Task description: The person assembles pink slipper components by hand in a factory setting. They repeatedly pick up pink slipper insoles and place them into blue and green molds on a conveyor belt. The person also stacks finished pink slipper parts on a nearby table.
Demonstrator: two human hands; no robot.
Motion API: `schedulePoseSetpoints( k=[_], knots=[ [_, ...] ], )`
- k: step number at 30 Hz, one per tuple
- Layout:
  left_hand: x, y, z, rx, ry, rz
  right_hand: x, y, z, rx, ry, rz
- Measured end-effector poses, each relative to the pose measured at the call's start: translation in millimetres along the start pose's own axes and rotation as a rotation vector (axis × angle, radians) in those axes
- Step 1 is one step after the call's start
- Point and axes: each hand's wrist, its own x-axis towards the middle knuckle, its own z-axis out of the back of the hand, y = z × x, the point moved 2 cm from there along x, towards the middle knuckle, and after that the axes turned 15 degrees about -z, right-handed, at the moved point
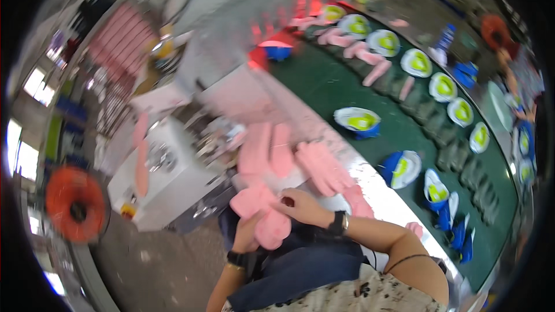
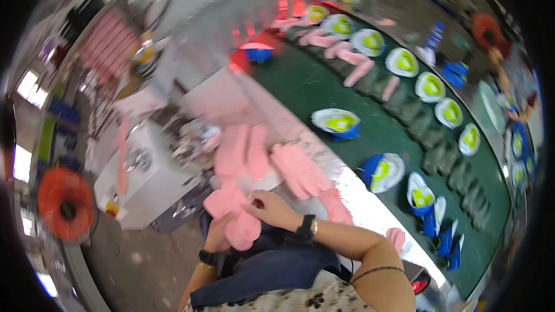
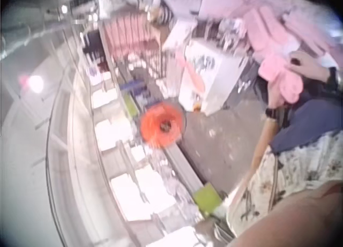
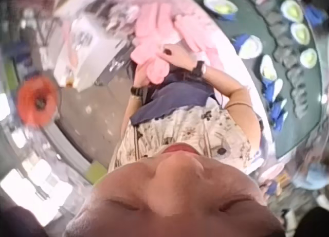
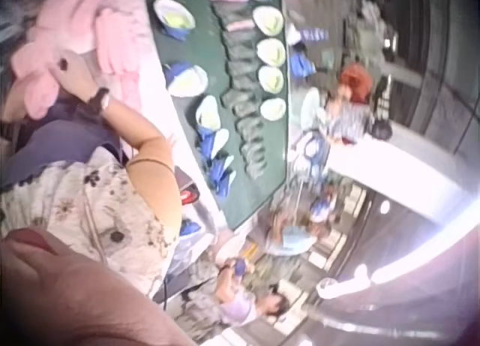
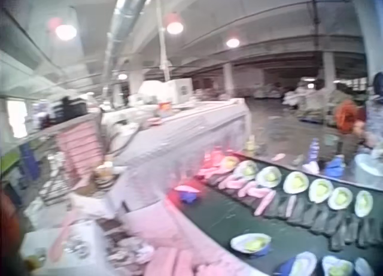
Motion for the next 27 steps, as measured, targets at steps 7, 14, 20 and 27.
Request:
schedulePoseSetpoints(
  k=[7,14,20,27],
  knots=[
    [-44,-4,41,-0.348,-0.068,0.221,101,4,-9,0.405,-0.251,0.067],
    [-57,-12,41,-0.32,0.035,0.188,172,63,-10,0.262,-0.27,-0.169],
    [-55,-6,54,-0.172,0.195,0.091,130,70,40,-0.262,-0.696,0.373],
    [-63,-7,54,-0.326,-0.061,0.164,208,54,-21,0.154,-0.478,-0.079]
  ],
)
